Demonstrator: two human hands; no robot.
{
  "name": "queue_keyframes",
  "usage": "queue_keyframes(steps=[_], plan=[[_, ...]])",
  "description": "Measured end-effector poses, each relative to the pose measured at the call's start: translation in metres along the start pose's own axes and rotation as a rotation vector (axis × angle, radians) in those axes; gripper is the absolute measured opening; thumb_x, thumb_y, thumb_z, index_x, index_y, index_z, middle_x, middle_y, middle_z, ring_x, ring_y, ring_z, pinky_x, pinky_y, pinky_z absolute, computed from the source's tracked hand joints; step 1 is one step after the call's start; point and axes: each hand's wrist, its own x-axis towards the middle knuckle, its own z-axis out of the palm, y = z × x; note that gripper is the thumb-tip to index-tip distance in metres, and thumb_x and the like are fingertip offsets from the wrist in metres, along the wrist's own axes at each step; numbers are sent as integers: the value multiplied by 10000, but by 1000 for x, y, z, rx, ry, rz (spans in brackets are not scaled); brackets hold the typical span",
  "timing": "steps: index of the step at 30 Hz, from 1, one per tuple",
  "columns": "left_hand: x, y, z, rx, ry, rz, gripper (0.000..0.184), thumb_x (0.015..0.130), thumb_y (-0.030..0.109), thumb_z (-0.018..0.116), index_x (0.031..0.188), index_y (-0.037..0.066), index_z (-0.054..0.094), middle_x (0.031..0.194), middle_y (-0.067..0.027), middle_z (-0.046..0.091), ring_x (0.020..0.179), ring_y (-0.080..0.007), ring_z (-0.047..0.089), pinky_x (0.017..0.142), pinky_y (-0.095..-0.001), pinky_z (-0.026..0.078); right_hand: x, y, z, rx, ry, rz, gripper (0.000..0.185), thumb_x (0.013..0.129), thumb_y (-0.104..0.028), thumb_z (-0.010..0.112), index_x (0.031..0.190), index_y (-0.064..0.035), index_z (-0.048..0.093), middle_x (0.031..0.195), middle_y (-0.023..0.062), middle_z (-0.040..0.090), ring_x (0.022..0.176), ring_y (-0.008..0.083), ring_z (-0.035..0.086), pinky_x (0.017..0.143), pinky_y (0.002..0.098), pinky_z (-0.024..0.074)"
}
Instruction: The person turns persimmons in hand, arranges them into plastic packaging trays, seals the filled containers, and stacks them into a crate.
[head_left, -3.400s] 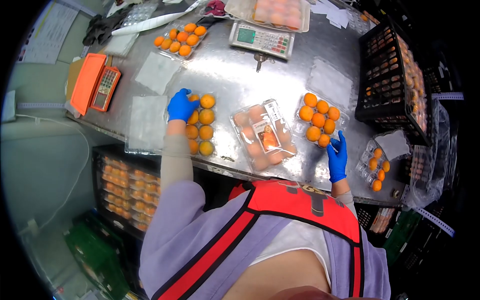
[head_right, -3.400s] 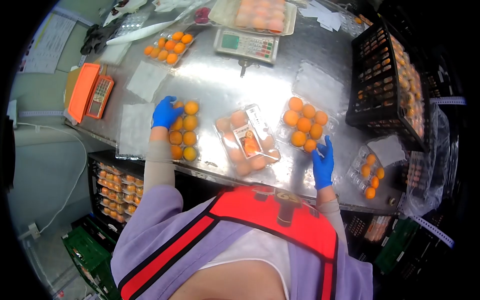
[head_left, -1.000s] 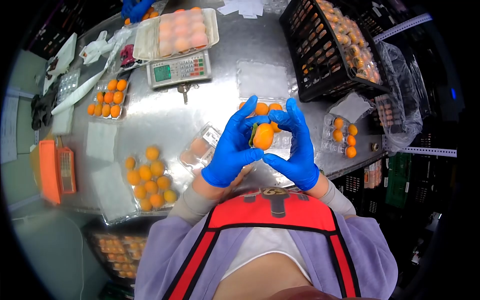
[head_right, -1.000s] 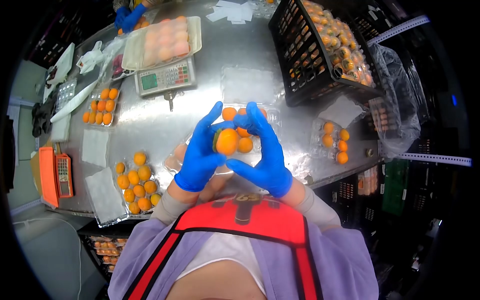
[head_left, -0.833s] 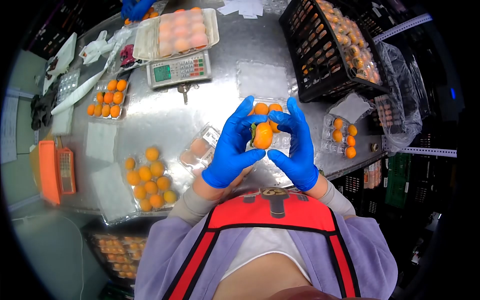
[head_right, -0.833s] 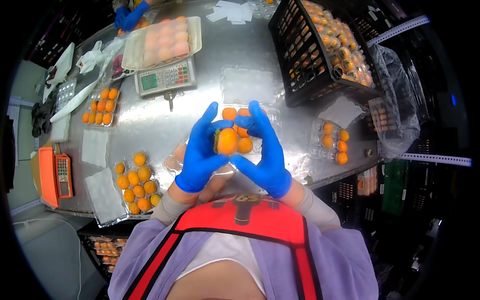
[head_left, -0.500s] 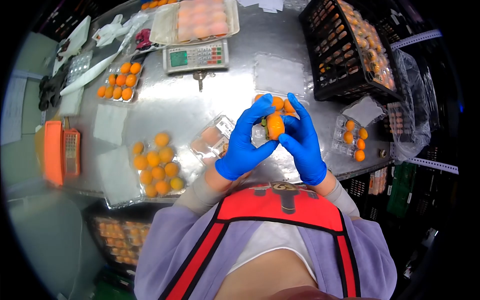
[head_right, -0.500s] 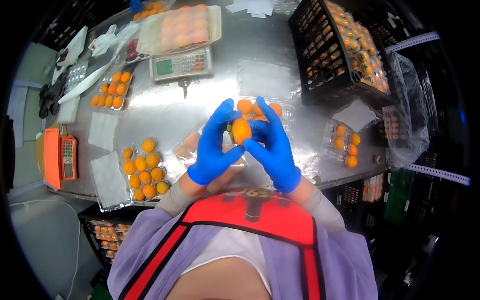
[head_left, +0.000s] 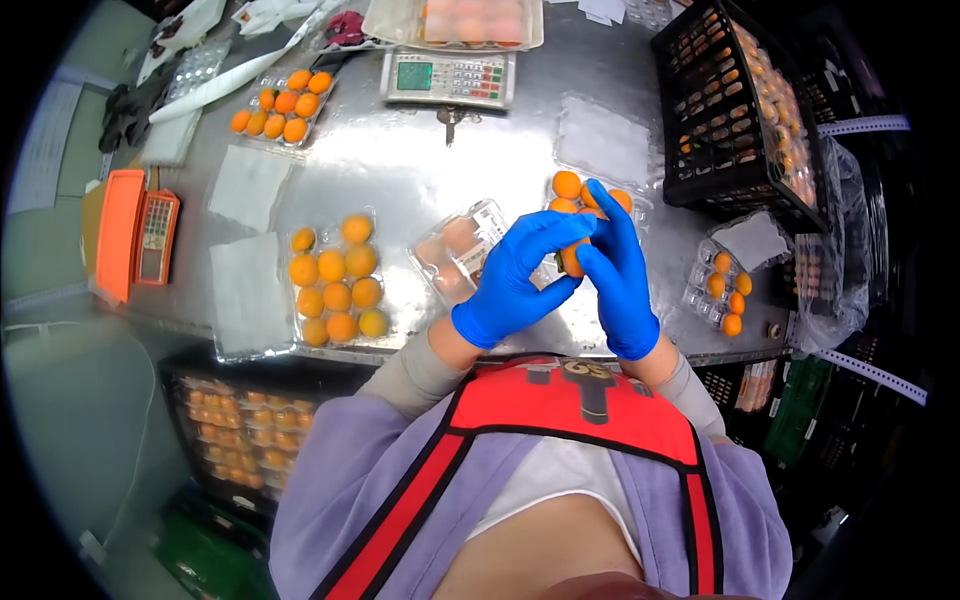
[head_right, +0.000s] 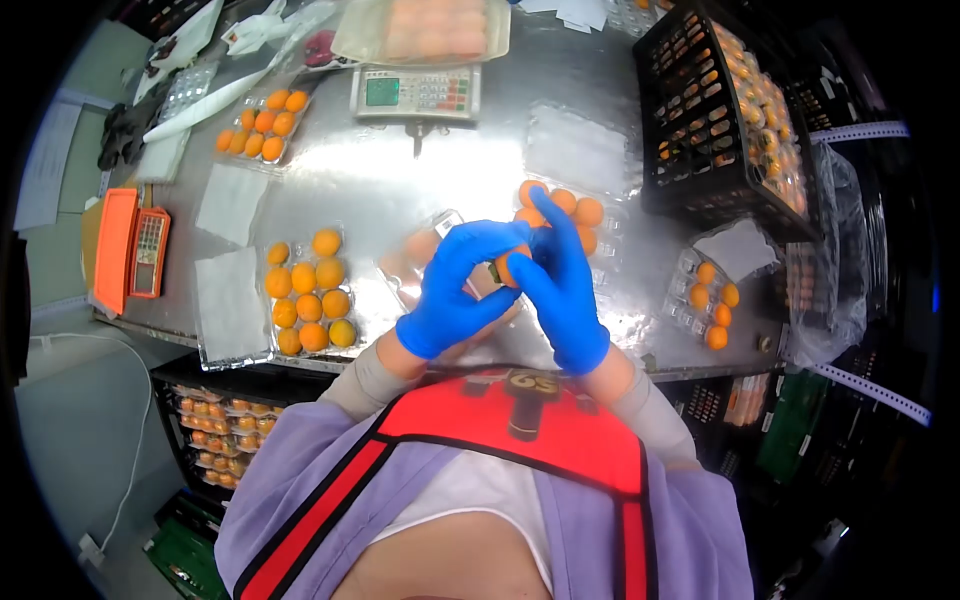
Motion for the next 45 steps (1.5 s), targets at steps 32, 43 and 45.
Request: queue_keyframes(steps=[32, 43, 45], plan=[[3, -25, -2, -245, 179, -37, 502, 707, -19, 701, 1165, 65, 515, 1160, -80, 524, 1118, -218, 506, 982, -340, 387, 13, 1, 3, -146, -24, -133, 717, 802, -78, 609, 1427, -41, 261, 1162, 104, 524, 1147, 211, 489, 1024, 359, 337], [10, -19, -11, -102, 183, -44, 592, 715, 6, 705, 1258, 39, 474, 1257, -124, 498, 1155, -251, 499, 989, -345, 391, 14, 5, 4, -268, -31, -188, 710, 834, -74, 608, 1438, -53, 235, 1313, 138, 459, 1205, 233, 459, 1040, 366, 321], [6, -19, -18, 8, 158, -64, 591, 707, 13, 703, 1255, 37, 481, 1258, -123, 498, 1152, -252, 504, 981, -346, 400, 15, 4, 5, -298, -49, -196, 696, 831, -74, 601, 1431, -52, 250, 1318, 139, 457, 1204, 222, 454, 1034, 362, 329]])
